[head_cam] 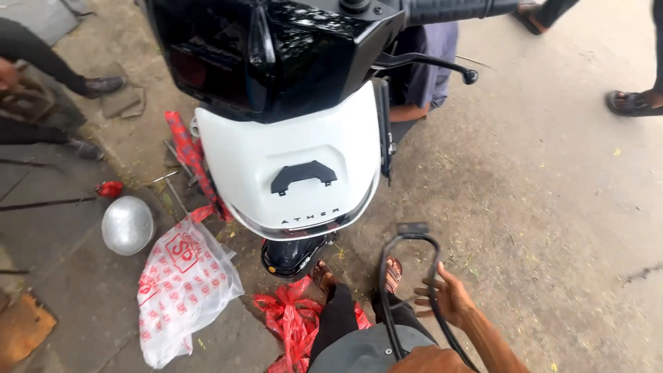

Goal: The person holds a black tubular front guard, aligns it against the front of an Ather electric scooter, and threads bolts by hand into the mounting points while sitting on the ground. They peel red protective wrapping from the guard and scooter panels and continue hand-tightening the mounting hardware with another person assisting.

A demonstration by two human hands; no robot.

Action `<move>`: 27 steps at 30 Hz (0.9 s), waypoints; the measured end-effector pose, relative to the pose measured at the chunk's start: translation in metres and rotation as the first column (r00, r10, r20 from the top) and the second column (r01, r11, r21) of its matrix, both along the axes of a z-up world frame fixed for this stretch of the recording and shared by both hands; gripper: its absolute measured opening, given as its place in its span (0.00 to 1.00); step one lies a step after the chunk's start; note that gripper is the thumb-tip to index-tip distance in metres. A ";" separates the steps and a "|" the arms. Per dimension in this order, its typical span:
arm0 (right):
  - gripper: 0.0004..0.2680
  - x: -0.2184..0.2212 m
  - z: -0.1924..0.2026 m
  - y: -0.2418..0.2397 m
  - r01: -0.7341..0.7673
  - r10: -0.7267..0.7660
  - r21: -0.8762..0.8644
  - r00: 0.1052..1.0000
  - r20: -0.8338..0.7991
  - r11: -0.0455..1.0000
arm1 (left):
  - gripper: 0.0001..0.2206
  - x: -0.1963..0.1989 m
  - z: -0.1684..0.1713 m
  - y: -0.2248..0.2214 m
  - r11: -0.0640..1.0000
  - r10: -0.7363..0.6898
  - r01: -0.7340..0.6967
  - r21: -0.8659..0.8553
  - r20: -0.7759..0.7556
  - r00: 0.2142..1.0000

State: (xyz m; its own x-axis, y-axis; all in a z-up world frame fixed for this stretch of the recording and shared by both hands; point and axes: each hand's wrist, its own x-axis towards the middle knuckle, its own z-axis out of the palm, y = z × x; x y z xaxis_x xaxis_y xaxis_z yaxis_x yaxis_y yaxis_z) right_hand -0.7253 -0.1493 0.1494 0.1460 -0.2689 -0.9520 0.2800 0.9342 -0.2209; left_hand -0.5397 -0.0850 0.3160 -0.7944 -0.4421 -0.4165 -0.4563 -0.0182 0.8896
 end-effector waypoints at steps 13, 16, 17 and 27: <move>0.08 0.053 0.024 -0.070 0.619 -0.502 -0.187 0.749 0.433 0.763 | 0.12 0.268 0.046 0.009 0.247 0.961 -0.943 -0.221 -0.069 0.268; 0.16 0.088 0.067 -0.087 0.603 -0.534 -0.229 0.790 0.300 0.764 | 0.14 0.295 -0.025 0.020 -0.181 0.966 -0.982 0.056 0.199 -0.167; 0.19 0.101 0.071 -0.093 0.589 -0.534 -0.245 0.805 0.258 0.770 | 0.14 0.302 -0.042 0.019 -0.376 0.917 -0.911 0.172 0.211 -0.338; 0.21 0.145 0.016 -0.128 0.550 -0.536 -0.342 0.832 0.145 0.762 | 0.16 0.297 -0.110 -0.037 -0.561 0.827 -0.804 0.197 0.081 -0.557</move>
